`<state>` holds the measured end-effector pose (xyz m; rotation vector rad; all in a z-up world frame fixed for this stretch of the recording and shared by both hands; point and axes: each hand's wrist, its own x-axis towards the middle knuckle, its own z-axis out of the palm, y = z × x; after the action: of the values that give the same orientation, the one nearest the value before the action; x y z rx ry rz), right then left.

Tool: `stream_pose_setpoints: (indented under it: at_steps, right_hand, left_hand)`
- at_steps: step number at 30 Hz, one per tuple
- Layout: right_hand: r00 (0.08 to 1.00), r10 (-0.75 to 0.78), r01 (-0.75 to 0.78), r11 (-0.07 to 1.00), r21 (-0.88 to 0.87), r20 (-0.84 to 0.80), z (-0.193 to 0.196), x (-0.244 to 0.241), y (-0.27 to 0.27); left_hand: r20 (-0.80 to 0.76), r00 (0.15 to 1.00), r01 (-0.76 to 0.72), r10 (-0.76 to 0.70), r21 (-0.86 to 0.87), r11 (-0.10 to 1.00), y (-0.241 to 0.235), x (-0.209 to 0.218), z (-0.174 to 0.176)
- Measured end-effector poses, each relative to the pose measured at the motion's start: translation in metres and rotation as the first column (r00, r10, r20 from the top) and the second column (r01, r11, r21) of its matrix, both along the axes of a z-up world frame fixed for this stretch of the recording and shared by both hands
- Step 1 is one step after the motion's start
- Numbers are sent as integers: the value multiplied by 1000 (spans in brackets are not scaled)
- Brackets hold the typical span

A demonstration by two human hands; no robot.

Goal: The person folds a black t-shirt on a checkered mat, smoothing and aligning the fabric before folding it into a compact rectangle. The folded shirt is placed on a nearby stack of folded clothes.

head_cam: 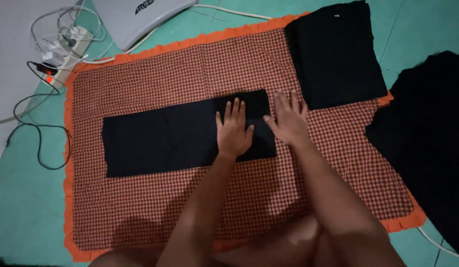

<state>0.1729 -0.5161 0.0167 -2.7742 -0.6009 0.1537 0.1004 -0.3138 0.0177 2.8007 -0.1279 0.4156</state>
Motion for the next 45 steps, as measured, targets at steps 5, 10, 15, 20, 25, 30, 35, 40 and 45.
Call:
stream_pose_setpoints:
  at_steps: [5, 10, 15, 20, 25, 30, 35, 40, 45]
  right_hand:
    - [986, 95, -110, 988, 112, 134, 16, -2, 14]
    - [961, 251, -250, 968, -19, 113, 8, 0, 28]
    - [985, 175, -173, 962, -212, -10, -18, 56, 22]
    - [894, 343, -297, 935, -192, 287, 17, 59, 10]
    - [661, 550, -577, 807, -124, 510, 21, -2, 5]
    - [628, 765, -724, 641, -254, 141, 13, -49, -24]
    - [504, 854, -846, 518, -129, 129, 20, -67, -56]
    - [457, 808, -884, 459, 89, 371, 34, -44, -43]
    - [661, 587, -728, 652, 211, 468, 29, 6, -14]
  left_hand:
    - [8, 999, -31, 31, 90, 995, 0, 4, 0]
    - [16, 999, -31, 30, 63, 998, 1, -1, -6]
    - [104, 992, -83, 69, 139, 987, 1, 1, -17]
    - [158, 985, -87, 67, 123, 989, 6, 8, -17]
    - [159, 984, -99, 76, 138, 986, 3, 6, -27]
    - [92, 992, -90, 81, 97, 991, 4, 9, -38]
    - [-52, 995, -76, 83, 116, 990, 2, 10, -34]
    - [-100, 993, -54, 64, 95, 994, 4, 7, -21]
    - [363, 932, 27, -19, -15, 1000, 4, -1, -29]
